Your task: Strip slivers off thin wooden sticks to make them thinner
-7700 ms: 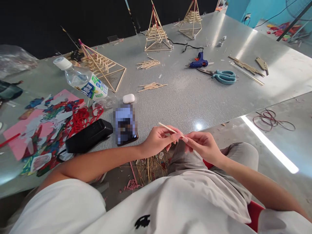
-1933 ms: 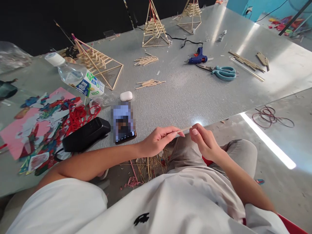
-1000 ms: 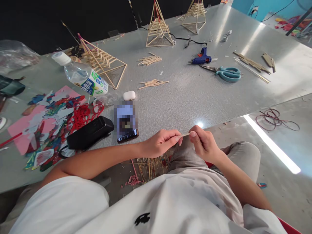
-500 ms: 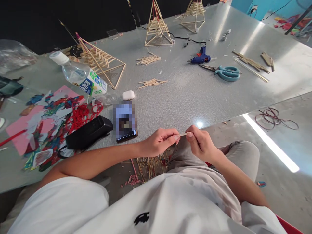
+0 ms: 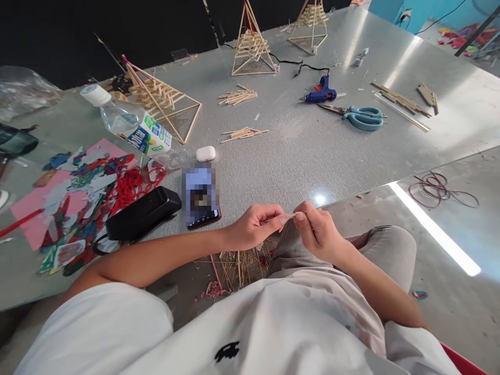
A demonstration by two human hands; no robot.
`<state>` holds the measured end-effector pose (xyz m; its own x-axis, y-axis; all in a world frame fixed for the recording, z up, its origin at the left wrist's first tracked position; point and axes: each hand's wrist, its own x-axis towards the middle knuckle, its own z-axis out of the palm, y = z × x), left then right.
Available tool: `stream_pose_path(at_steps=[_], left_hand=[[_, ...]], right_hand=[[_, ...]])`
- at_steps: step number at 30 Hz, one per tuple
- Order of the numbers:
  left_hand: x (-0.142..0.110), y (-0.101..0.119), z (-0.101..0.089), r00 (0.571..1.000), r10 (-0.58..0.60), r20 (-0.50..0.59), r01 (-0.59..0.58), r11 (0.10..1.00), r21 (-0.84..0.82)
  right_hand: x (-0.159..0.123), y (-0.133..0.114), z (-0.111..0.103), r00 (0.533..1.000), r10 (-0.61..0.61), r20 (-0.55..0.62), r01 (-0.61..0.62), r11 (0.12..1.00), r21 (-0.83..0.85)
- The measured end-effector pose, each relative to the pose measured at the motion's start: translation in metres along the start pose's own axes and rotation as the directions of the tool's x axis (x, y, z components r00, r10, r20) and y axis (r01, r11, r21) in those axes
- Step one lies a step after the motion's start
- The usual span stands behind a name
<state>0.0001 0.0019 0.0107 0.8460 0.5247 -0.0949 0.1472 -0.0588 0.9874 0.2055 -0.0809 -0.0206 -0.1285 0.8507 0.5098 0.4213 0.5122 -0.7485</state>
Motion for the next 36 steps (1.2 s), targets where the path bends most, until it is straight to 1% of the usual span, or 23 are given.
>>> stream_pose_path(at_steps=[3,5,6,8,11,13,17,19,23,24,26,30,32,34,36], left_hand=[[0.001,0.000,0.000,0.999,-0.051,0.008,0.052,0.997,-0.063],[0.002,0.000,0.000,0.997,-0.075,0.026,0.078,0.991,-0.107],[0.002,0.000,0.000,0.996,-0.081,0.033,0.084,0.989,-0.120],[0.003,-0.001,-0.001,0.996,-0.079,0.034,0.083,0.987,-0.137],[0.003,-0.003,-0.001,0.998,-0.064,0.030,0.068,0.984,-0.166],[0.003,-0.004,0.000,0.997,-0.072,0.023,0.075,0.979,-0.190],[0.005,-0.005,0.001,0.995,-0.103,0.003,0.101,0.966,-0.239],[0.005,-0.005,0.002,0.995,-0.104,0.000,0.101,0.964,-0.247],[0.007,-0.004,0.002,0.995,-0.102,-0.004,0.098,0.965,-0.245],[0.007,-0.003,0.002,0.995,-0.104,-0.005,0.099,0.966,-0.239],[0.007,-0.002,0.002,0.994,-0.105,-0.002,0.102,0.970,-0.219],[0.005,0.000,0.002,0.996,-0.091,0.001,0.090,0.978,-0.187],[0.004,0.000,0.002,0.996,-0.086,-0.001,0.084,0.979,-0.183],[0.004,-0.001,0.002,0.997,-0.083,-0.007,0.080,0.981,-0.177],[0.003,-0.002,0.002,0.996,-0.084,-0.012,0.081,0.983,-0.167]], right_hand=[[0.003,-0.001,-0.005,0.992,0.122,0.014,-0.122,0.992,0.020],[0.007,0.000,-0.012,0.989,0.149,0.012,-0.149,0.989,-0.006],[0.009,0.000,-0.017,0.992,0.124,0.008,-0.124,0.992,-0.033],[0.013,0.000,-0.025,1.000,0.017,0.021,-0.015,0.995,-0.101],[0.019,0.001,-0.035,0.985,-0.142,0.102,0.159,0.970,-0.183],[0.022,0.003,-0.038,0.971,-0.202,0.124,0.226,0.947,-0.229],[0.025,0.009,-0.041,0.947,-0.309,0.086,0.320,0.898,-0.302],[0.026,0.011,-0.042,0.927,-0.363,0.094,0.371,0.855,-0.361],[0.024,0.017,-0.045,0.859,-0.481,0.174,0.498,0.705,-0.506],[0.023,0.019,-0.045,0.846,-0.497,0.196,0.520,0.682,-0.514],[0.020,0.025,-0.044,0.839,-0.495,0.227,0.538,0.688,-0.486],[0.016,0.037,-0.043,0.878,-0.420,0.229,0.478,0.784,-0.395],[0.014,0.040,-0.044,0.888,-0.409,0.211,0.460,0.797,-0.391],[0.011,0.039,-0.045,0.869,-0.459,0.187,0.493,0.759,-0.426],[0.005,0.035,-0.040,0.822,-0.543,0.172,0.554,0.694,-0.459]])
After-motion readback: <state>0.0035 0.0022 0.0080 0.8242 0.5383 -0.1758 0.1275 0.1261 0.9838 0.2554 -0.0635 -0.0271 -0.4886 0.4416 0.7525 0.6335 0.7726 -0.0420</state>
